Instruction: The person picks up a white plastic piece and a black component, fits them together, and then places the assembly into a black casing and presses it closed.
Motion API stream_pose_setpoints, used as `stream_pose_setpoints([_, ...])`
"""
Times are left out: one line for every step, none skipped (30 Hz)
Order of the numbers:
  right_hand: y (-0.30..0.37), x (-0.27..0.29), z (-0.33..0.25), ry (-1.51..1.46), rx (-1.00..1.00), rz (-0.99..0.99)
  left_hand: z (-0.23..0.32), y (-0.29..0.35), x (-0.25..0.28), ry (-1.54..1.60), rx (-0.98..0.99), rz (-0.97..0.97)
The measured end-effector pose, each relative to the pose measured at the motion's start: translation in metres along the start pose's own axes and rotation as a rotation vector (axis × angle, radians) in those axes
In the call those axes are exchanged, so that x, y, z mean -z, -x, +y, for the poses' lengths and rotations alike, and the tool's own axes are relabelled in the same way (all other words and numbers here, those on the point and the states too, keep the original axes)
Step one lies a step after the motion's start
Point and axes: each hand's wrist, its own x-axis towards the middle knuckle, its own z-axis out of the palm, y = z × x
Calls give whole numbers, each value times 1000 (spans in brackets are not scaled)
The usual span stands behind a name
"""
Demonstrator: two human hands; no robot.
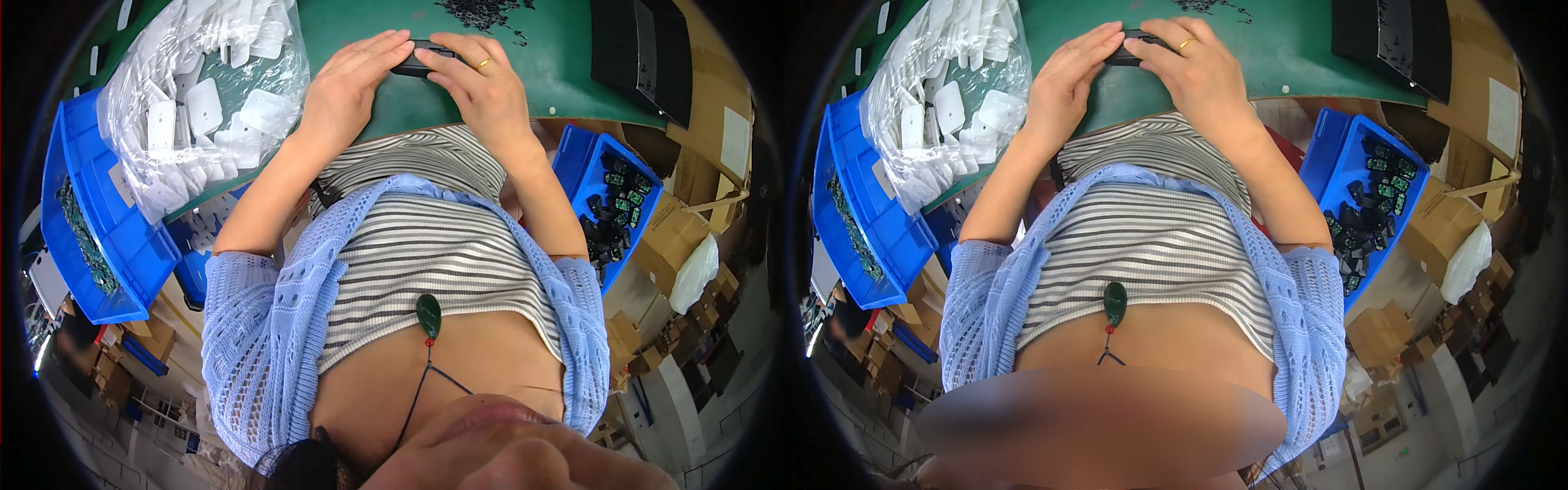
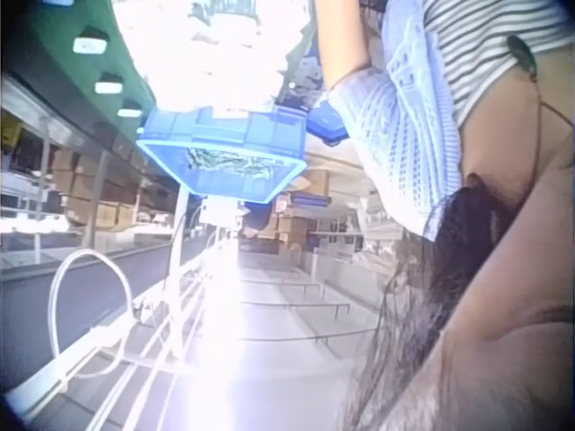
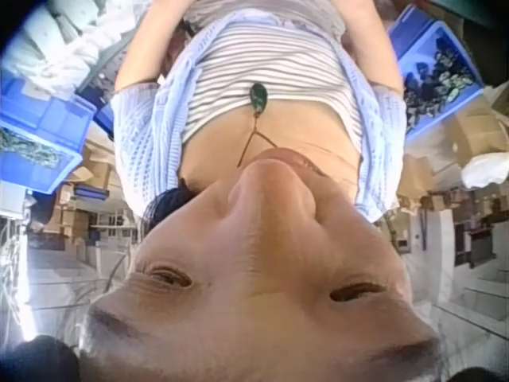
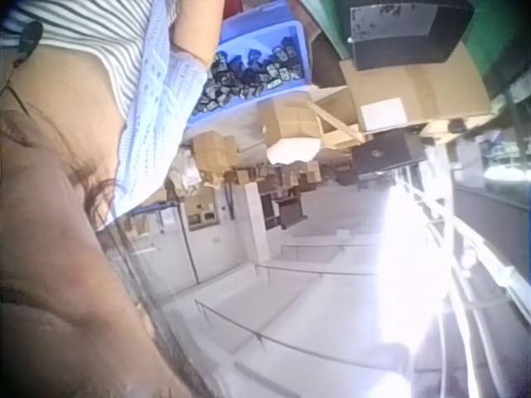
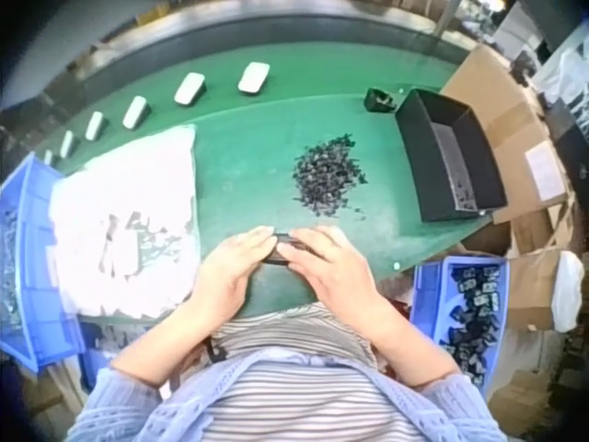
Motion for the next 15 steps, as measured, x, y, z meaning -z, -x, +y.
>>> stream_pose_setpoints([2, 0, 0, 3, -1, 3, 1, 0, 0, -54, -48, -9])
stream_pose_setpoints([2, 0, 2, -51, -18, -11, 5, -1, 0, -57, -56, -5])
stream_pose_setpoints([0, 1, 4, -103, -34, -23, 11, 1, -1, -105, -33, 0])
stream_pose_setpoints([-4, 3, 10, -96, -30, -14, 14, 1, -4, -152, -11, 6])
stream_pose_setpoints([-8, 4, 17, -210, -38, -51, 16, -2, -8, -172, -37, 70])
stream_pose_setpoints([-12, 5, 25, -324, -46, -89, 15, -8, -9, -173, -51, 72])
stream_pose_setpoints([-16, 4, 31, -392, -94, -27, 13, -16, -10, -159, -33, 82])
stream_pose_setpoints([-18, 7, 33, -383, -95, -18, 9, -25, -13, -142, -13, 94])
stream_pose_setpoints([-19, 11, 33, -459, -257, 70, -1, -36, -18, -155, -26, 174])
stream_pose_setpoints([-21, 14, 36, -533, -422, 160, -11, -53, -23, -27, 130, 185])
stream_pose_setpoints([-19, 19, 44, -449, -372, 240, -14, -75, -23, 106, 288, 185])
stream_pose_setpoints([-11, 22, 54, -374, -431, 304, 5, -111, -16, 198, 382, 243])
stream_pose_setpoints([-5, 24, 59, -382, -486, 348, -17, -138, -16, 958, 212, 225])
stream_pose_setpoints([-5, 23, 60, -402, -528, 381, -24, -171, -15, 274, 380, 126])
stream_pose_setpoints([-1, 22, 64, -392, -538, 388, -39, -204, -26, 418, 440, 129])
